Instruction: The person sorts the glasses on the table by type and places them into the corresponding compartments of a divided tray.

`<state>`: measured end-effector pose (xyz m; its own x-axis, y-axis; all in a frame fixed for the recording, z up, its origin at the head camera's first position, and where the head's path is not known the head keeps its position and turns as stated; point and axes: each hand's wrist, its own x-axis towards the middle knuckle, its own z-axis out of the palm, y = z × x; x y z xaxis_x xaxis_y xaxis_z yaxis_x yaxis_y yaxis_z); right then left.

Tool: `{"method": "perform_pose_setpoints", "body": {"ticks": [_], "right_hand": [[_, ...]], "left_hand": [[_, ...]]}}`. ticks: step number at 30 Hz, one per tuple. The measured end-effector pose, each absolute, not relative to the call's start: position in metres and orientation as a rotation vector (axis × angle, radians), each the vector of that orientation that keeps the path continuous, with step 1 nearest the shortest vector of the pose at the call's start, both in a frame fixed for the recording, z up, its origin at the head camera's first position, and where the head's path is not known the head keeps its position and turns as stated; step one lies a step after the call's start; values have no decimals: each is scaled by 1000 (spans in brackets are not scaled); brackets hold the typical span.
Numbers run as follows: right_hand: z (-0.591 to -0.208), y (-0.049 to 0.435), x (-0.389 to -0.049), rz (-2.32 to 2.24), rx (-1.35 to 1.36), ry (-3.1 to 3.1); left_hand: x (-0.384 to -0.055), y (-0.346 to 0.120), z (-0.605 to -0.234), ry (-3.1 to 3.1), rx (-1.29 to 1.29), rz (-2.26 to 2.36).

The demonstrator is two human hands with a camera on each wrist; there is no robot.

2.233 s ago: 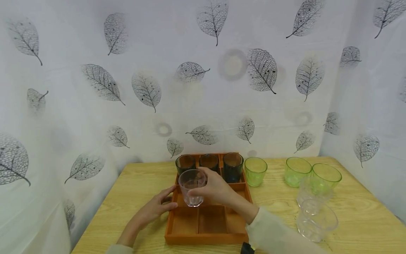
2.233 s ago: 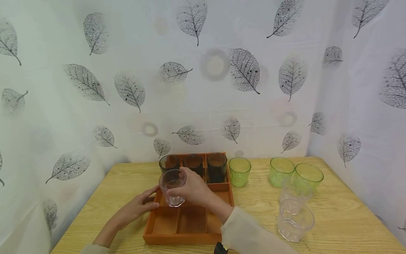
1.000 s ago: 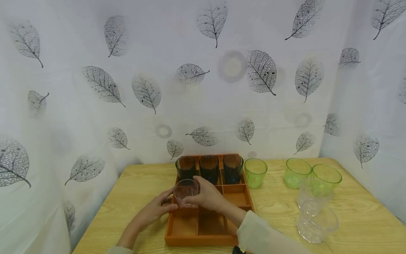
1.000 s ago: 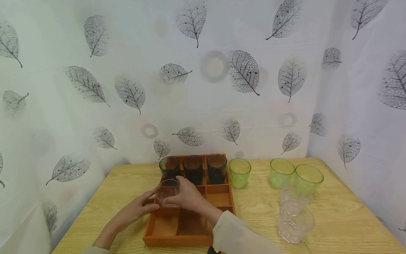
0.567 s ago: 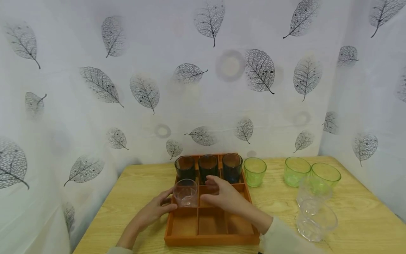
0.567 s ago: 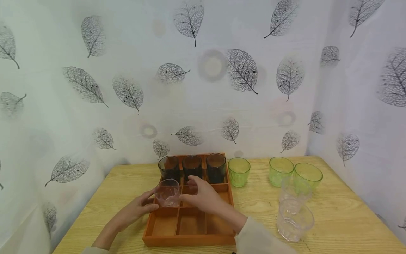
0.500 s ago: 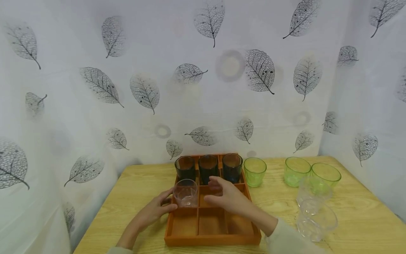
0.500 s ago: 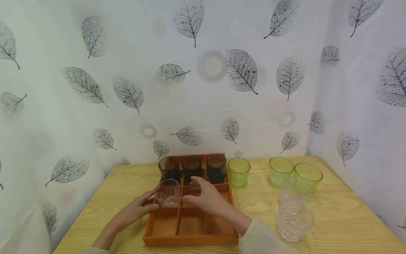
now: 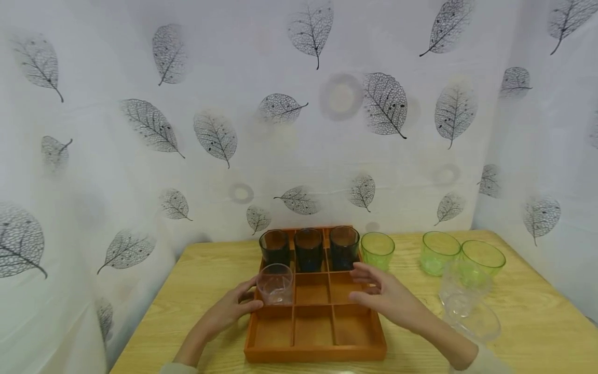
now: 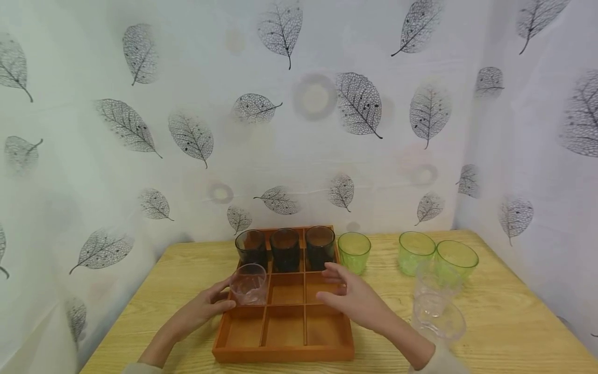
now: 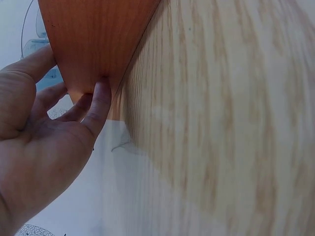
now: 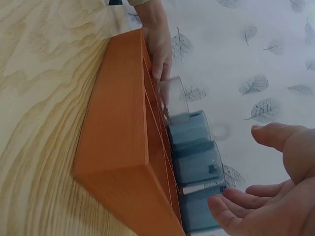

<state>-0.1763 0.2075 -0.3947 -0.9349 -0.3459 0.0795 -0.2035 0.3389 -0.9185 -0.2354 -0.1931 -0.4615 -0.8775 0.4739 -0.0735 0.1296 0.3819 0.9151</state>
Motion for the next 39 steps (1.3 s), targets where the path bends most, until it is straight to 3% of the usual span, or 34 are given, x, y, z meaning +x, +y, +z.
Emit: {"method": "perform_pose_setpoints", "body": {"ticks": [19,39], "right_hand": [[-394,310,-136,-1552,-385,2791],[-408,388,-114,-1269,86,2987]], "left_hand": [[-236,-191,-458,2325,558,1491],[-236,-192,-462,2309,549,1523]]}}
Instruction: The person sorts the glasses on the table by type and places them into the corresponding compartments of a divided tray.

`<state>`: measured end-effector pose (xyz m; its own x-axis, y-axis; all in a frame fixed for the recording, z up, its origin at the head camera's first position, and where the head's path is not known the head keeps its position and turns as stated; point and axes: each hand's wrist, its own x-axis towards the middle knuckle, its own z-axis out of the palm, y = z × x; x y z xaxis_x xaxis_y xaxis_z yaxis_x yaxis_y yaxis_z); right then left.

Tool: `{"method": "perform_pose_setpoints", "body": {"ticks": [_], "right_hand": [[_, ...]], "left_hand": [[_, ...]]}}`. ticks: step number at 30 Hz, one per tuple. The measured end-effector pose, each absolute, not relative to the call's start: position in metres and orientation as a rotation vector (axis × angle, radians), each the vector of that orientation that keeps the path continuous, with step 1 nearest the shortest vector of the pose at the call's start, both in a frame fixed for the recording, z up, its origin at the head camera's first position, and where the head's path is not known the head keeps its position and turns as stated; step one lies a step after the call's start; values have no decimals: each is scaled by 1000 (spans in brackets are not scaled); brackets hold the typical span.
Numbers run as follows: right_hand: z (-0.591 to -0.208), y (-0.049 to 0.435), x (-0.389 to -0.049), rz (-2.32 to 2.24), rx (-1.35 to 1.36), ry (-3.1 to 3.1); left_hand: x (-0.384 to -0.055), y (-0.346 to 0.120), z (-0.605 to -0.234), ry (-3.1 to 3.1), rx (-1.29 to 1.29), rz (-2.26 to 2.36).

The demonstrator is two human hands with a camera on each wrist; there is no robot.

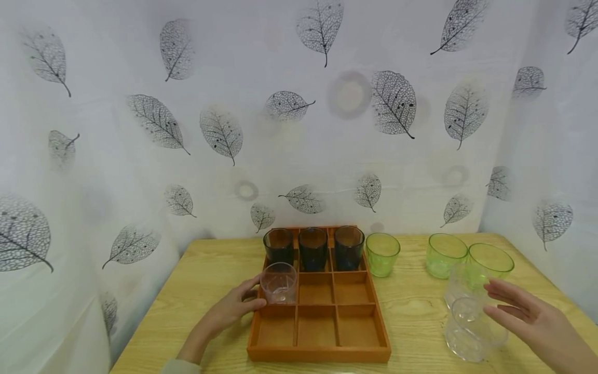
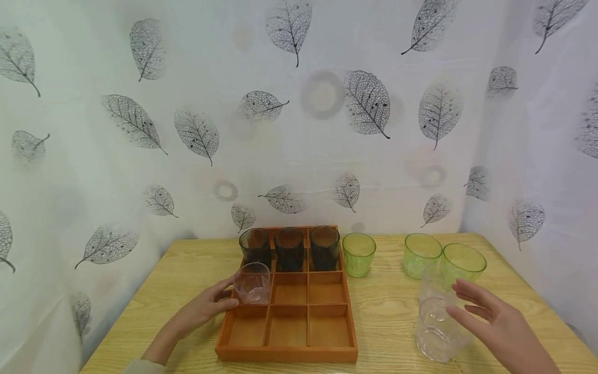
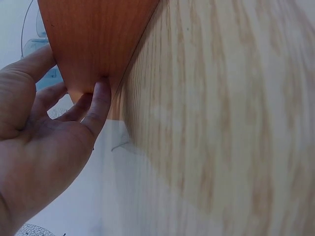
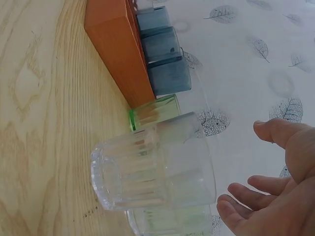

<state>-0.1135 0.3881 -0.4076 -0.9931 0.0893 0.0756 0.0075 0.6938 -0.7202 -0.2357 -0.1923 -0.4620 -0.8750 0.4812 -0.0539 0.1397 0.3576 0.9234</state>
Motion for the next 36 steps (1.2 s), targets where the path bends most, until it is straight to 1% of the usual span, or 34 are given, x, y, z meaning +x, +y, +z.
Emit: {"method": "perform_pose_setpoints", "body": {"ticks": [8,14,19,25,30,36], "right_hand": [[-425,399,-110,1272,-235,-2886],[-435,398,-112,1343,-319,-3019],[-440,394,-110,1302,-217,-3030],[-457,395,-108,1260,-72,-2937],[-463,394,-107,1280,-44,-2903],[-460,389,-104,1307,-62,-2880]], "left_hand": [[-234,-194,-461,2327,544,1509],[-234,-194,-461,2316,533,1513],[-233,-194,-459,2300,541,1524],[-234,-194,-460,2311,536,1518],[-234,-194,-462,2307,527,1523],[-235,-193,-463,2319,537,1518]]}}
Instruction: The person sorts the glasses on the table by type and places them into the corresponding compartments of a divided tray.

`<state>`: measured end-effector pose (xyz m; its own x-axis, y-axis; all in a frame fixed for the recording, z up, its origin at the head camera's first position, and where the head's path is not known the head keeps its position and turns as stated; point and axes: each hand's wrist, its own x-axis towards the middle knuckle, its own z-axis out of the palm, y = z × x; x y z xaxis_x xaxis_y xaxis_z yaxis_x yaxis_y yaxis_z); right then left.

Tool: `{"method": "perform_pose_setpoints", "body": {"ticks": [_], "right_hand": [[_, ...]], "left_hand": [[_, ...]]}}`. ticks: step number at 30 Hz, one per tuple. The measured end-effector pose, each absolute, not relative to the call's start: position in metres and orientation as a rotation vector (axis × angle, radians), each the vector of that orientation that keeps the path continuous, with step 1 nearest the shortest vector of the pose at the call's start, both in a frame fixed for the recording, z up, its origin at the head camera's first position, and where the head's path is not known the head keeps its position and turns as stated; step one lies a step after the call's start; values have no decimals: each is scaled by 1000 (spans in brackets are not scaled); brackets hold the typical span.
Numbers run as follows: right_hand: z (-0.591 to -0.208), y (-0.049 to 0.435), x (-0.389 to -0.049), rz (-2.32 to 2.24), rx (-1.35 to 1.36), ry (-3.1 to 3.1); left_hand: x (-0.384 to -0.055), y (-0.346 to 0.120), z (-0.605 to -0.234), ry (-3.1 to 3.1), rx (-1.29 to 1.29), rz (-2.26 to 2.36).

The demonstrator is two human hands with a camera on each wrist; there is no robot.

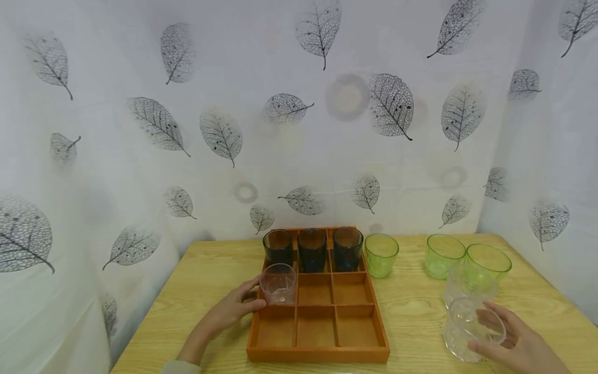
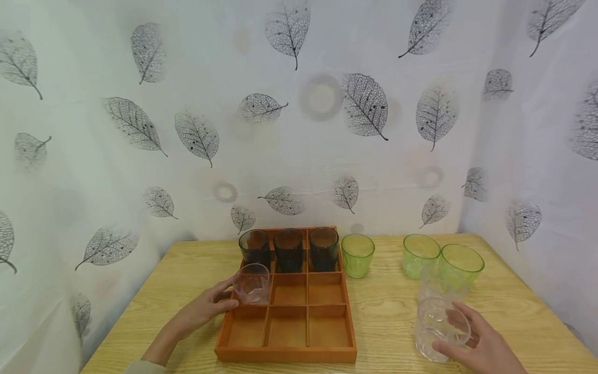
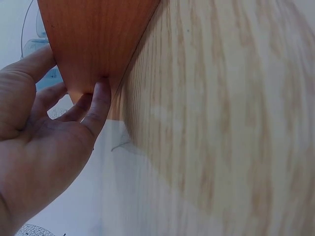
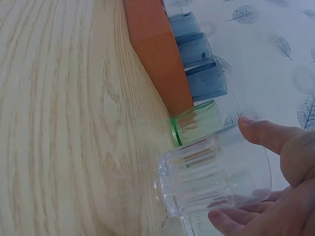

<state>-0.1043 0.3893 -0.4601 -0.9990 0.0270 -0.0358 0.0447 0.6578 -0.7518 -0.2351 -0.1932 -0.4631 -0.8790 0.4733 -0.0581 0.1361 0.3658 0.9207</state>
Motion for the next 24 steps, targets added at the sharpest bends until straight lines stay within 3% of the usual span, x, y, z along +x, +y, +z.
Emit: {"method": "perform_pose_setpoints", "body": {"ticks": [24], "right_hand": [[-424,336,-116,-1313,-34,2821]], "left_hand": [[-235,-193,-463,2319,519,1518]]}}
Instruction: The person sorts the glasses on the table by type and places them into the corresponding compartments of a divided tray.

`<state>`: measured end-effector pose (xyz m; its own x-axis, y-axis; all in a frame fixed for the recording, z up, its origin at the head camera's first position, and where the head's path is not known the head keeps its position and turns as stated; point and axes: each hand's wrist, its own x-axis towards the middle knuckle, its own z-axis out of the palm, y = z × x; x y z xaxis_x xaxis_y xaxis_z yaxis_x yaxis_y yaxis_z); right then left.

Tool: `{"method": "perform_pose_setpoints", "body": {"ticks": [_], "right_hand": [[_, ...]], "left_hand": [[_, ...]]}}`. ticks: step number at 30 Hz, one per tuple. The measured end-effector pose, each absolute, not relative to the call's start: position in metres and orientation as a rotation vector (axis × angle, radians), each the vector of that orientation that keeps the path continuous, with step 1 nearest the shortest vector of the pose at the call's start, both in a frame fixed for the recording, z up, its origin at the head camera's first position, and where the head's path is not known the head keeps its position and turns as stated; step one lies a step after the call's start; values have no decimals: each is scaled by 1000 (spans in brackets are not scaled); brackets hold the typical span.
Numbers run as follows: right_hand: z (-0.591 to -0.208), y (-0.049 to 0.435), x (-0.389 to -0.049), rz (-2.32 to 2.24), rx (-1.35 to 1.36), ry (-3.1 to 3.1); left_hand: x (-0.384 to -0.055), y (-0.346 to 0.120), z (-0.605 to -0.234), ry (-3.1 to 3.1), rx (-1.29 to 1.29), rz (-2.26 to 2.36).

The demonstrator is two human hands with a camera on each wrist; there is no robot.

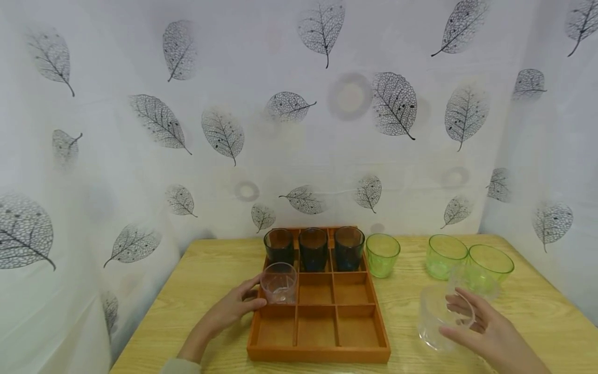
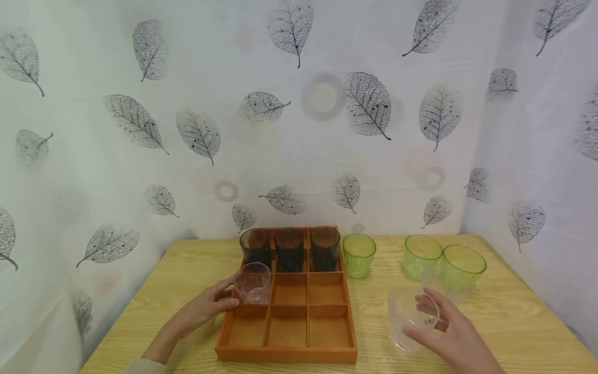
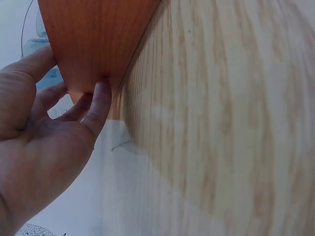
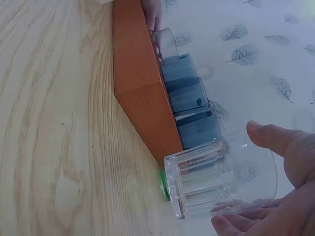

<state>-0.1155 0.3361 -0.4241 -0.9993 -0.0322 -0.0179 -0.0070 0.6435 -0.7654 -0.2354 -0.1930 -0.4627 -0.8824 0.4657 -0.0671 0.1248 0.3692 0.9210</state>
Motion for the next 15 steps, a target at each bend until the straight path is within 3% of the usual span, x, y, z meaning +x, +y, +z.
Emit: {"method": "perform_pose_setpoints", "body": {"ticks": [15], "right_hand": [[-400,289,-139,-1343,-136,2933]], "left_hand": [[-233,-193,-461,2327,545,1509]]}}
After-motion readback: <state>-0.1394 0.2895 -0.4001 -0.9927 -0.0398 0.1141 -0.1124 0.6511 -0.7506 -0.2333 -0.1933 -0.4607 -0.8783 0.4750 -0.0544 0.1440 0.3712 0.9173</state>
